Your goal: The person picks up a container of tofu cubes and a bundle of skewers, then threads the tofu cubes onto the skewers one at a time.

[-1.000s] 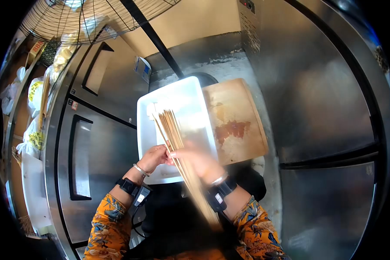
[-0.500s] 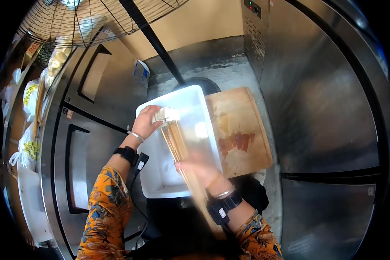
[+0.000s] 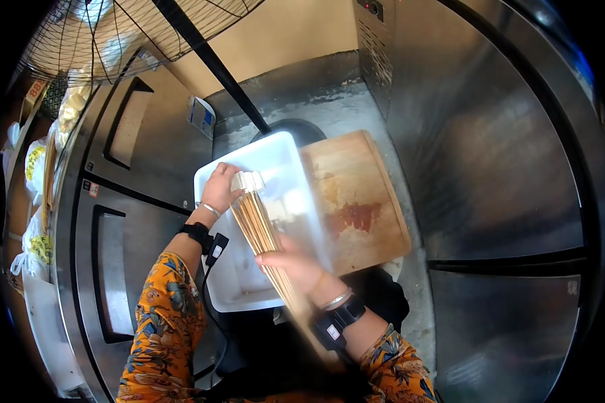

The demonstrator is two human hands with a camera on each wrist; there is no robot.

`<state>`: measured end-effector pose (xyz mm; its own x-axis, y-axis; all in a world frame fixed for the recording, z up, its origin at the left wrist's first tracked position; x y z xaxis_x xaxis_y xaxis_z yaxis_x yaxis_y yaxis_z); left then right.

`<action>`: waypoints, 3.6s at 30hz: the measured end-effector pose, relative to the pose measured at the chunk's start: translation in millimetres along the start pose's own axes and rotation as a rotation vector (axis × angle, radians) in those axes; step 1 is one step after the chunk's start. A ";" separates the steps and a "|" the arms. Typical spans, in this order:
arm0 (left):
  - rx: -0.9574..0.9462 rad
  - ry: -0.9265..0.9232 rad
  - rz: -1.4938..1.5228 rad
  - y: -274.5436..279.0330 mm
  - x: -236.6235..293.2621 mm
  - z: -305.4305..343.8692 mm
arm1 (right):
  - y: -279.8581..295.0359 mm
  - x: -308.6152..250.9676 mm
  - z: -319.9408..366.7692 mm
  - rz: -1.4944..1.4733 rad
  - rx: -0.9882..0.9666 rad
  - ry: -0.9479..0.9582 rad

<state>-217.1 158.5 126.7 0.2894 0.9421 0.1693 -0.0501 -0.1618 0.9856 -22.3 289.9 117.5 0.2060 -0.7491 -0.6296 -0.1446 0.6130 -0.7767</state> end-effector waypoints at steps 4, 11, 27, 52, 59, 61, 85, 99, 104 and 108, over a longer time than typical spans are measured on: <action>0.088 -0.026 0.080 5.4 -7.7 10.0 | -0.9 -0.9 -1.0 0.014 -0.009 0.015; -0.110 0.066 0.114 -13.0 -23.1 48.7 | 3.4 1.1 0.5 -0.022 0.041 0.031; -0.274 0.197 -0.125 -56.1 3.8 60.5 | 5.5 0.3 -2.7 -0.004 0.057 0.001; -0.108 -0.051 -0.555 -26.8 -22.6 8.0 | 5.1 -0.1 -3.4 -0.033 0.021 0.002; -0.043 -0.088 -0.567 -28.2 -25.5 14.2 | 4.6 -0.8 -3.0 0.012 0.029 0.004; -0.007 -0.112 -0.557 -27.8 -26.1 16.1 | 4.4 -1.4 -2.8 0.016 0.031 0.008; -0.103 0.172 0.212 -24.9 -33.2 90.2 | 9.9 6.0 -3.8 0.154 0.079 0.062; -0.293 0.562 1.766 28.7 -9.3 96.1 | -3.1 -0.4 -0.6 0.264 -0.029 0.034; -0.279 0.476 1.578 27.7 -10.9 94.0 | -1.5 1.7 -1.4 0.211 -0.071 0.063; -0.315 0.480 1.443 31.9 -7.2 97.4 | -2.2 1.4 -0.2 0.206 -0.054 0.043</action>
<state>-127.6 117.9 157.0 -0.4987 0.0601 0.8647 -0.2169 -0.9745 -0.0574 -21.9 287.5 118.3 0.1257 -0.6200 -0.7744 -0.2317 0.7407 -0.6306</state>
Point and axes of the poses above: each hand's wrist, its own z-axis away from the middle knuckle, its own y-axis out of the back of the hand, x = y × z, the point moved 5 cm from there along -z, towards the middle knuckle, and after that the axes turned 14 degrees about y, right-handed, at the moved point
